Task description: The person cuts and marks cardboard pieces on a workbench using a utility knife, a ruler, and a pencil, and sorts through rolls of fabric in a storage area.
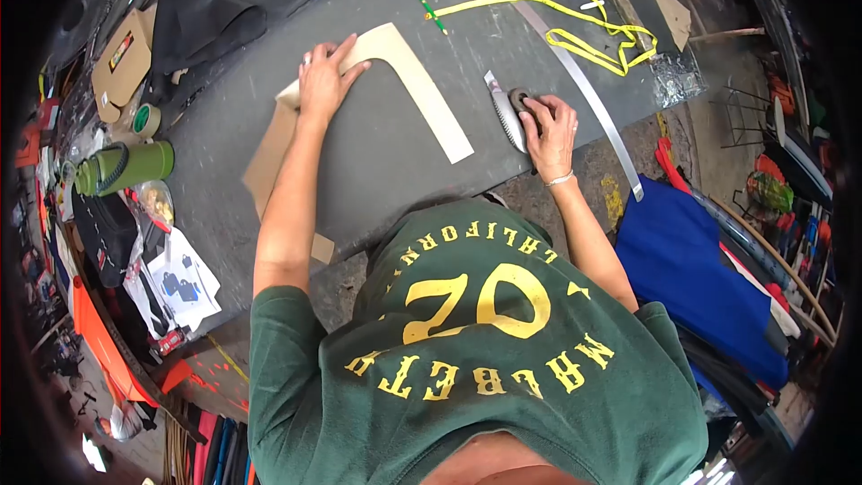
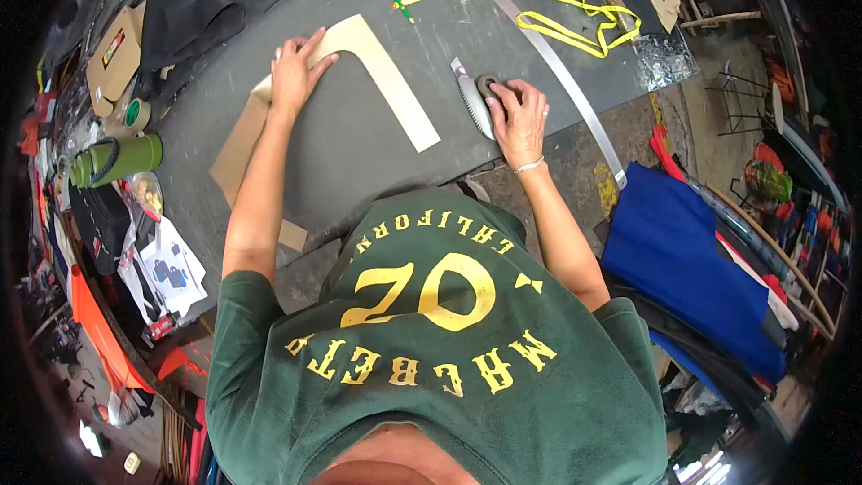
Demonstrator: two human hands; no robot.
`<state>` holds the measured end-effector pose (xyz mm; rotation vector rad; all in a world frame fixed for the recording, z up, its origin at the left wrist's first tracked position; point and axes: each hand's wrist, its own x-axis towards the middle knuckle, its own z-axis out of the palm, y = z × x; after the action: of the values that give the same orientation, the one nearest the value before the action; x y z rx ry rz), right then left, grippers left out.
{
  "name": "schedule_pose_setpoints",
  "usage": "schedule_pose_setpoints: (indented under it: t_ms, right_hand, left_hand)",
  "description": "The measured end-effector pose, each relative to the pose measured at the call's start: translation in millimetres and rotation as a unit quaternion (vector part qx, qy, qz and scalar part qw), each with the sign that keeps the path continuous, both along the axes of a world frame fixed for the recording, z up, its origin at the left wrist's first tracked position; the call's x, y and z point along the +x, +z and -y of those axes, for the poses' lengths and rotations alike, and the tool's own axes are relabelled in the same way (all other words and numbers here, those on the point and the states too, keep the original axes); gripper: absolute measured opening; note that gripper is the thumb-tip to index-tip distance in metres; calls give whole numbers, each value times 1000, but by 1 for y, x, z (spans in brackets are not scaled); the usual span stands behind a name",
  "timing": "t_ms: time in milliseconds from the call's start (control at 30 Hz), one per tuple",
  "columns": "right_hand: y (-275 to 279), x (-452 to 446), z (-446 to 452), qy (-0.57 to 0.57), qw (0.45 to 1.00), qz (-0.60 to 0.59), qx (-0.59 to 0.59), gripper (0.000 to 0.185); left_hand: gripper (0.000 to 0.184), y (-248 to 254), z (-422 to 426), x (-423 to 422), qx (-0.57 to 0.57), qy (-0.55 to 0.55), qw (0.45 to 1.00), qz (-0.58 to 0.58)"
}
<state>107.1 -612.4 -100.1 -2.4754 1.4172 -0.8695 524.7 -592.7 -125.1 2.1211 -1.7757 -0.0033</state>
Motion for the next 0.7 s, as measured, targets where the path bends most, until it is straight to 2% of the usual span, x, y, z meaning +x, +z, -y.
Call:
schedule_pose_setpoints:
  t_ms: [67,200,233,333,367,467,500,533,600,667,700]
  right_hand:
    - [-16,-1,5,-22,999,11,22,28]
    - [-17,1,26,-2,1000,15,26,27]
    - [-14,4,34,-5,1000,3,27,28]
    - [-6,22,62,-39,998,-46,10,22]
    - [-3,32,75,-19,999,-32,23,20]
    - [10,77,103,46,996,36,60,14]
    - [8,94,112,63,993,40,87,17]
    - [1,111,121,72,989,49,120,18]
    - [-11,143,138,90,977,65,185,21]
    - [-15,169,148,85,985,29,149,25]
    - [-15,178,154,82,988,11,132,27]
  left_hand:
    - [61,-14,1,16,-7,-25,997,-79]
    - [54,-13,15,30,5,-48,989,-140]
    - [45,-8,22,32,20,-56,986,-155]
    - [39,-6,45,41,-4,-59,993,-107]
    - [31,-3,49,40,5,-47,999,-26]
    - [27,2,55,34,-110,-155,976,105]
    - [27,15,52,25,-31,-195,976,93]
    - [29,6,51,15,46,-212,976,20]
    - [35,-2,31,-15,75,-158,984,31]
    - [44,9,4,-40,53,-124,988,72]
    - [53,11,-4,-49,93,-104,985,97]
